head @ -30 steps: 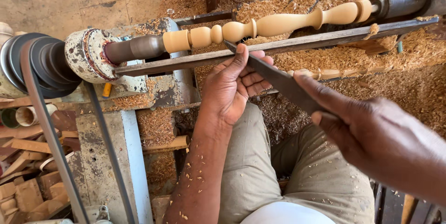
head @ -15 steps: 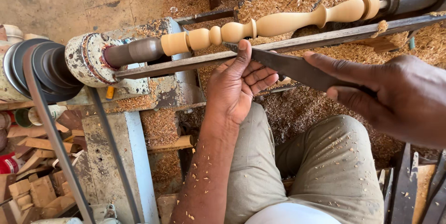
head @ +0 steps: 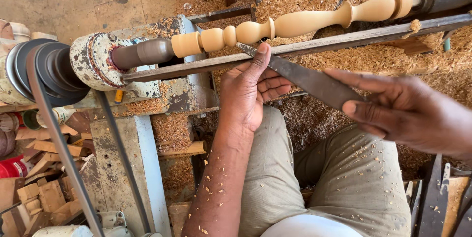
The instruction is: The person shapes a spinning piece of wood on a lathe using various hand-held chisels and metal tools, then sands the detailed surface with a small piece of sandpaper.
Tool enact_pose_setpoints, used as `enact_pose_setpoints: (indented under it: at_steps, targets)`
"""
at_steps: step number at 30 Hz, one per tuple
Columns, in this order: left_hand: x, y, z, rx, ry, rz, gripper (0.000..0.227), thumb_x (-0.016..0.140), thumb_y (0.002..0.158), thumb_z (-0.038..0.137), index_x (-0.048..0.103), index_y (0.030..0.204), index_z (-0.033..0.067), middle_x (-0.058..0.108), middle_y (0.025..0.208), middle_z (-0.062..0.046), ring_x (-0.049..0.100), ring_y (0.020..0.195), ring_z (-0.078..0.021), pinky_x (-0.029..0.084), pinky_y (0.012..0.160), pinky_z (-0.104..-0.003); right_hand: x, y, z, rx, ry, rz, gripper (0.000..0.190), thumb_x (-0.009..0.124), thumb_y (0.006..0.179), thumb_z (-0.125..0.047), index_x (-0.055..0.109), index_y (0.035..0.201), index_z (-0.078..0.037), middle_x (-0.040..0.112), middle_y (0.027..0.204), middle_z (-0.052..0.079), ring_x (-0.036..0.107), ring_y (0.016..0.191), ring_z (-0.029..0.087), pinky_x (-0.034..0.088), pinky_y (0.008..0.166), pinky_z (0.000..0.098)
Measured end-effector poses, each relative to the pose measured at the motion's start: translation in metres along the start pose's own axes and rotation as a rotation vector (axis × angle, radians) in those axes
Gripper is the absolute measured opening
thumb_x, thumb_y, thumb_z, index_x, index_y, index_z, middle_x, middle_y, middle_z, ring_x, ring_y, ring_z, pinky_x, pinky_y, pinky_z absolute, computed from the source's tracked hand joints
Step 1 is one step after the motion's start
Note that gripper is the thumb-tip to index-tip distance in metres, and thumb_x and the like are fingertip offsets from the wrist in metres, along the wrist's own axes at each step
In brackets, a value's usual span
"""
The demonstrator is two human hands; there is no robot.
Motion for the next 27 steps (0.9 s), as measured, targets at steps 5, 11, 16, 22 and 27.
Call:
enact_pose_setpoints:
  at_steps: [5,11,16,22,27]
  targets:
    - [-0.005,-0.004,0.007,0.052,0.12,-0.004,0.04,0.078,0.09,0.04,0.074,0.094,0.0003,0.077,0.081,-0.014,0.075,0.067,-0.0205,0.065,0.062,-0.036,0.035,-0.003,0.005,-0.099,0.13,-0.039,0.071,0.06,0.095,-0.036,0.034,0.161,-0.04,0.062,0.057,0.007,0.046,0.042,0.015,0.044,0.037,0.0305]
    - [-0.008,-0.019,0.015,0.01,0.045,-0.155,0.035,0.062,0.101,0.029,0.069,0.113,-0.003,0.077,0.092,-0.018,0.076,0.08,-0.0241,0.065,0.074,-0.039,0.105,-0.034,-0.015,-0.196,0.366,0.01,0.071,0.058,0.098,-0.029,0.029,0.163,-0.034,0.069,0.077,-0.003,0.054,0.047,0.008,0.046,0.039,0.0231]
    - [-0.006,-0.025,0.02,-0.066,-0.26,-0.299,0.036,0.05,0.107,0.021,0.061,0.124,-0.0083,0.074,0.094,-0.019,0.075,0.081,-0.0268,0.064,0.075,-0.042,0.136,-0.058,-0.058,-0.327,0.797,0.066,0.066,0.06,0.105,-0.016,0.041,0.168,-0.024,0.05,0.069,-0.002,0.044,0.047,0.005,0.037,0.038,0.0198]
    - [-0.002,-0.008,0.018,-0.06,-0.351,-0.323,0.03,0.05,0.11,0.017,0.062,0.112,-0.0096,0.07,0.084,-0.015,0.071,0.071,-0.0234,0.063,0.069,-0.042,0.134,-0.075,-0.099,-0.379,1.071,0.045,0.059,0.053,0.107,-0.011,0.041,0.164,-0.019,0.046,0.069,-0.001,0.04,0.043,0.006,0.035,0.034,0.0207]
    - [0.001,-0.005,0.016,-0.081,-0.37,-0.291,0.024,0.051,0.109,0.017,0.061,0.102,-0.0032,0.069,0.083,-0.016,0.071,0.069,-0.023,0.063,0.066,-0.042,0.137,-0.084,-0.121,-0.399,1.157,0.037,0.058,0.053,0.108,-0.009,0.039,0.164,-0.015,0.047,0.07,-0.001,0.04,0.044,0.006,0.036,0.037,0.0217]
Point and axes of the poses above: each hand's wrist, its own y-axis towards the middle knuckle, its own x-axis out of the palm, z = x × y, the point moved 10 cm from there along y, towards the middle knuckle
